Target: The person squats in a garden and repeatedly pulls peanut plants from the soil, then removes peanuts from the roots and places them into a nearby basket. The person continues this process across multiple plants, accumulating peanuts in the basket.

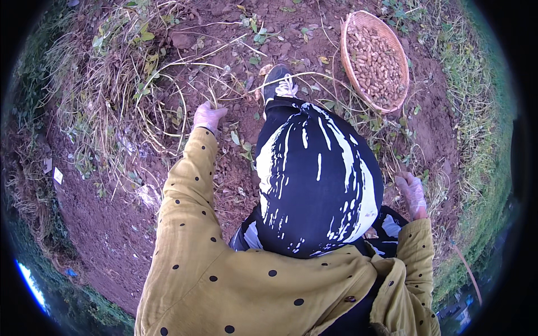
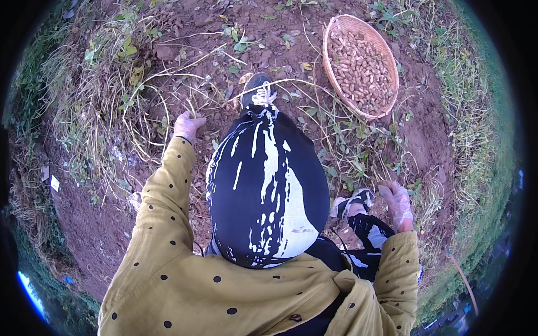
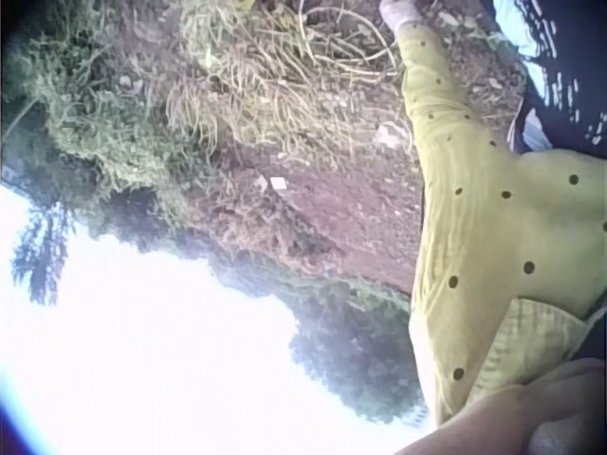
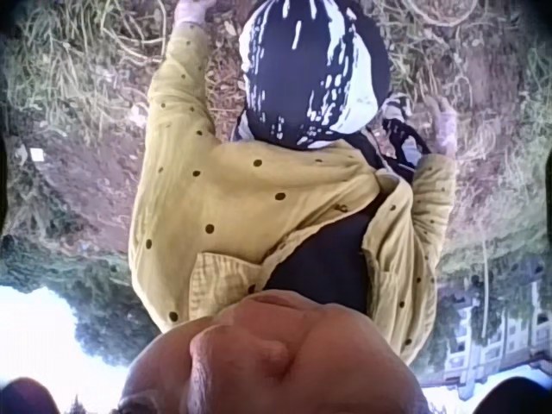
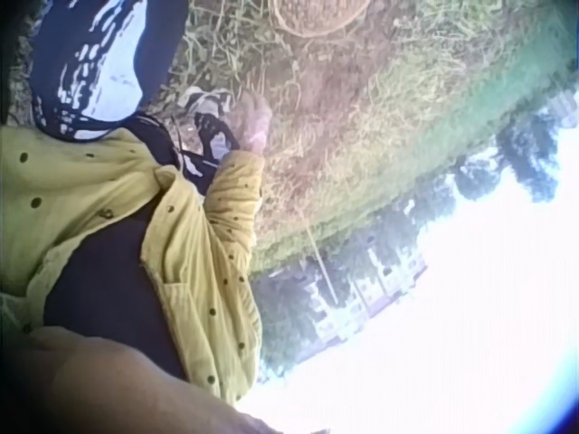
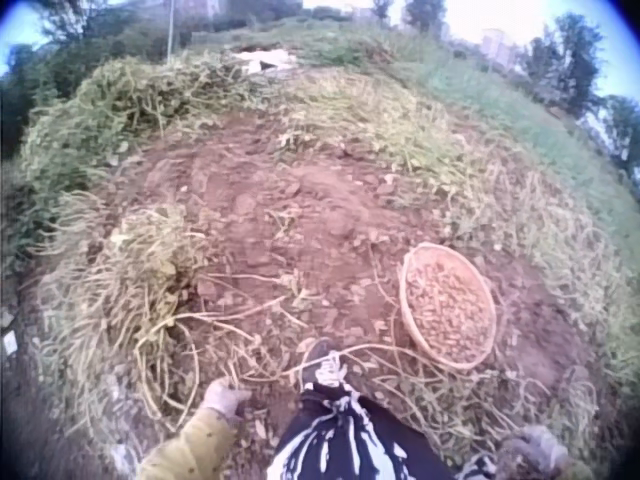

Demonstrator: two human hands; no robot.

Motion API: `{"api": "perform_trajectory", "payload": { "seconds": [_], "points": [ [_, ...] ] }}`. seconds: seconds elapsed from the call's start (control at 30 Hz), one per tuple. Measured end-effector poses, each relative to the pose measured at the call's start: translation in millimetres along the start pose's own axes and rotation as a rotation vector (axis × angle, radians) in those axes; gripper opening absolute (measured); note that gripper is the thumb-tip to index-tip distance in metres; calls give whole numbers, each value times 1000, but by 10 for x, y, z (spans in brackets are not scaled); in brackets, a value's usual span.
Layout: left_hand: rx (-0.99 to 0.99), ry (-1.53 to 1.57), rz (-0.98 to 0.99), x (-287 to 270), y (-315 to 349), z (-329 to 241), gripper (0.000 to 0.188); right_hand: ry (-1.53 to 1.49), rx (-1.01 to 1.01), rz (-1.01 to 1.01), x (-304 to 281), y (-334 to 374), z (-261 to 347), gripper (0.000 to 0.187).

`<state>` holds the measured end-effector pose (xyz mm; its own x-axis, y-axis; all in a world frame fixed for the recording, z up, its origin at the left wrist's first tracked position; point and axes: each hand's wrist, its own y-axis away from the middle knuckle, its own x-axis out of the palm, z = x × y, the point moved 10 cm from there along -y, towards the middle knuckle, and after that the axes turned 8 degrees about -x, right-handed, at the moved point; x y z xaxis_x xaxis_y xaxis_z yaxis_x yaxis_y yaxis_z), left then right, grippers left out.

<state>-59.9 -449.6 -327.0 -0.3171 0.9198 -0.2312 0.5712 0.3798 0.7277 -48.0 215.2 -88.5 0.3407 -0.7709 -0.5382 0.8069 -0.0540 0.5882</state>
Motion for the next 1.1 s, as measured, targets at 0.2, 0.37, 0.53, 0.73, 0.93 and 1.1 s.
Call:
{"api": "perform_trajectory", "payload": {
  "seconds": [0.2, 0.37, 0.53, 0.73, 0.93, 1.1],
  "points": [
    [-97, -15, -43, -437, 246, -349, 28, -39, -49, 23, 112, -42, 77, 19],
    [21, 145, 35, -565, 120, -488, 25, -74, -63, 32, 190, 8, -50, 19],
    [252, -551, -270, -693, 232, -671, 33, -43, -51, 70, 246, 26, -234, 18],
    [147, 2, -459, -1218, 363, -205, 29, -85, -38, 78, 363, -48, -121, 20],
    [-114, -350, -292, -666, 774, 350, 14, -61, 2, 115, 497, -124, -118, 24],
    [-258, -409, -323, -475, 756, 861, 20, -116, 20, 123, 522, -116, -142, 24]
  ]
}}
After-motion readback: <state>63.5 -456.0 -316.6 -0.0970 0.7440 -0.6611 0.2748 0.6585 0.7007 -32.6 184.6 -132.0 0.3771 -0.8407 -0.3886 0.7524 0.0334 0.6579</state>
